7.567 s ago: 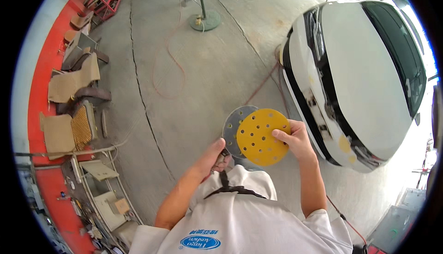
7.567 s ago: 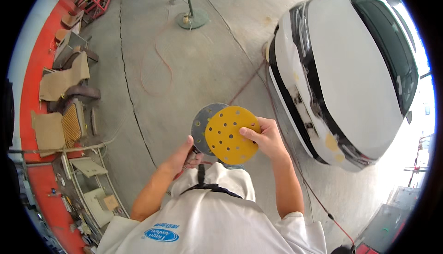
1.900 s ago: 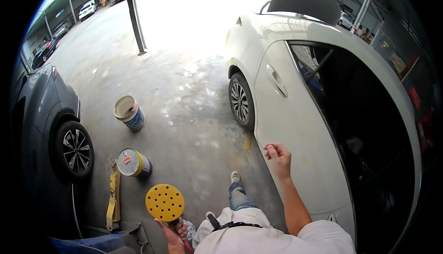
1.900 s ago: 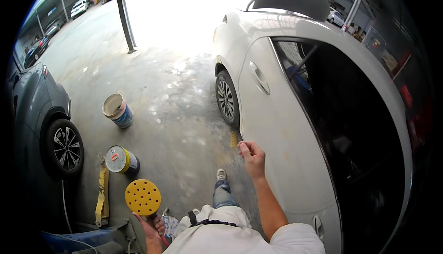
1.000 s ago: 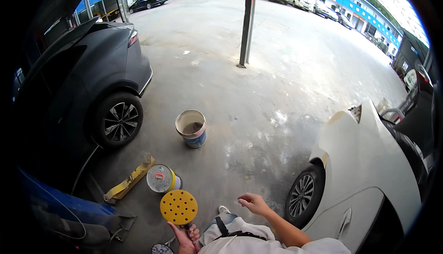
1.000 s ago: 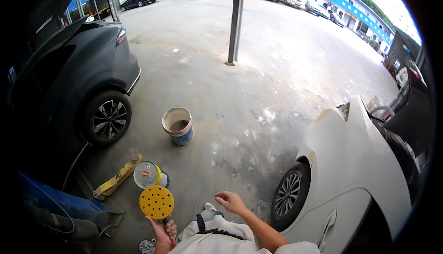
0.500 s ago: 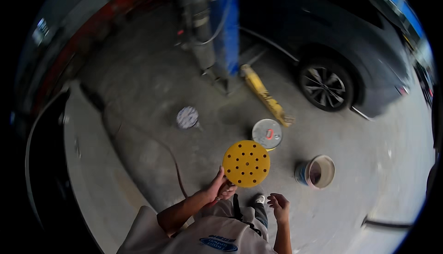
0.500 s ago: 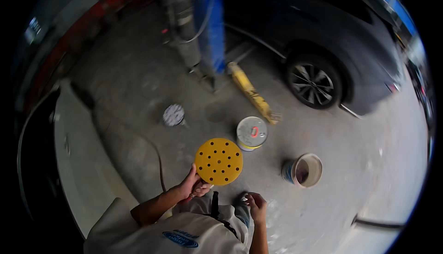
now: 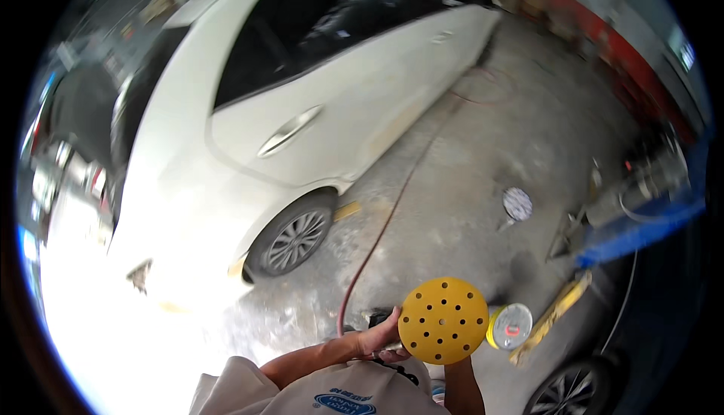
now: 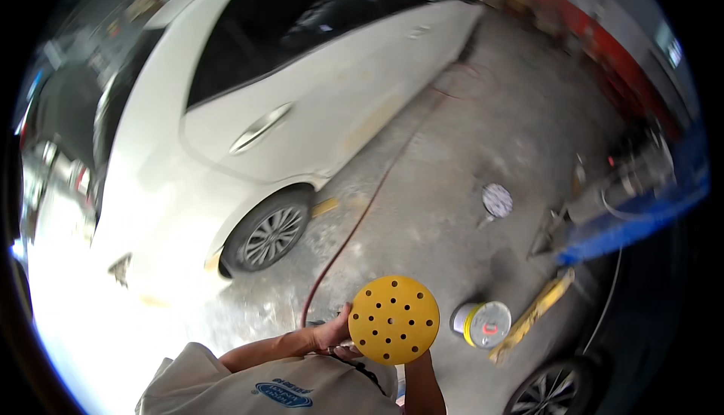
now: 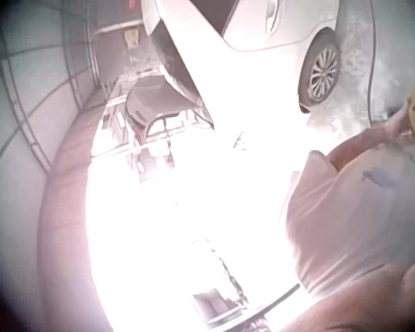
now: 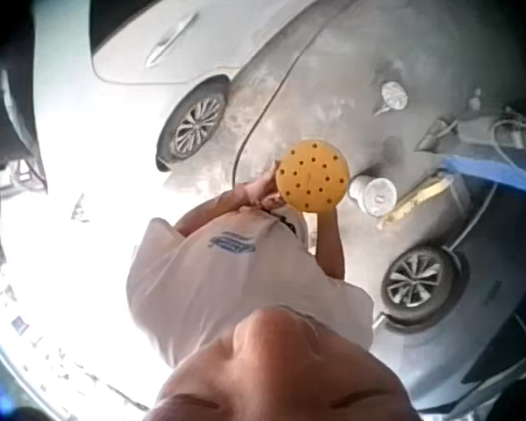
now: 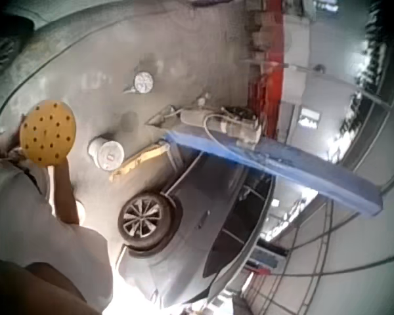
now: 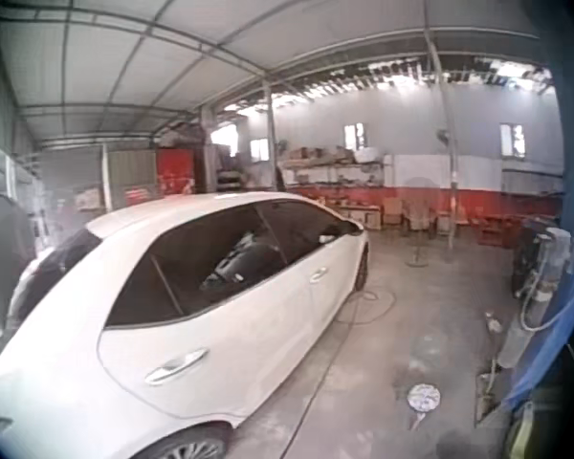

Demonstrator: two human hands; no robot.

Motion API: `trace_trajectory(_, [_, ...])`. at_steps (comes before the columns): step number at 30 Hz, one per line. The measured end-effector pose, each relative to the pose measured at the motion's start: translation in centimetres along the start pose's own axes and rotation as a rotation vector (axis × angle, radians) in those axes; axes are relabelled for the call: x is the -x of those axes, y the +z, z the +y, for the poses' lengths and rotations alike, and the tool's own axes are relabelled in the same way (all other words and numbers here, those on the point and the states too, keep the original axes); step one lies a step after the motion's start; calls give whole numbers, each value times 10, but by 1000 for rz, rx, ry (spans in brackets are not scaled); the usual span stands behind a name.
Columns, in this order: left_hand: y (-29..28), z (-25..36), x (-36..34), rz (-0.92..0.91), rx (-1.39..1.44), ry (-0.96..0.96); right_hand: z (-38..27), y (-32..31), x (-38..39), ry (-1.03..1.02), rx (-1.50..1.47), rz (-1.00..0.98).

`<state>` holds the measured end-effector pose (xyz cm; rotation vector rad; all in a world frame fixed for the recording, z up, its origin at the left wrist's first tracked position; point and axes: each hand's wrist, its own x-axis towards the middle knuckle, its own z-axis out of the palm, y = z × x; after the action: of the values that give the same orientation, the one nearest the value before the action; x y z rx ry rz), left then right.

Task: The person uses a pneumatic orbital sander to smooth the surface of a white car's rear quarter panel. They briefly walk to a shelf to select a new sanding disc, attach it to the sander, and then continue sanding the panel in circular motions.

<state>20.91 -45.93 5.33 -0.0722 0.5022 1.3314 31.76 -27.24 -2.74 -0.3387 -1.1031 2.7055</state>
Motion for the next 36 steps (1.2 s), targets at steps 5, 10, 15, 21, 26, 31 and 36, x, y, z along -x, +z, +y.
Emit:
trace_trajectory(5, [-39,-83,74,-274,146,342,45,104,27,133,-52,-65])
trace_trajectory(10, [-38,-139,148,9,42,447,103,192,81,-34,61,86])
trace_trajectory(15, [-83,-212,207,57,-345,454,130,222,147,-276,300,177])
trace_trajectory(21, [-125,-260,240,727,-1277,500,59,212,153,-566,82,521])
trace_trajectory(26, [-233,-291,275,1102,-1580,373,-59,182,123,-864,142,626])
trace_trajectory(31, [-241,-248,250,1235,-1561,340,-128,98,65,-768,250,629])
trace_trajectory(36, [-239,-196,183,1348,-1591,291,-130,-14,-22,-622,549,788])
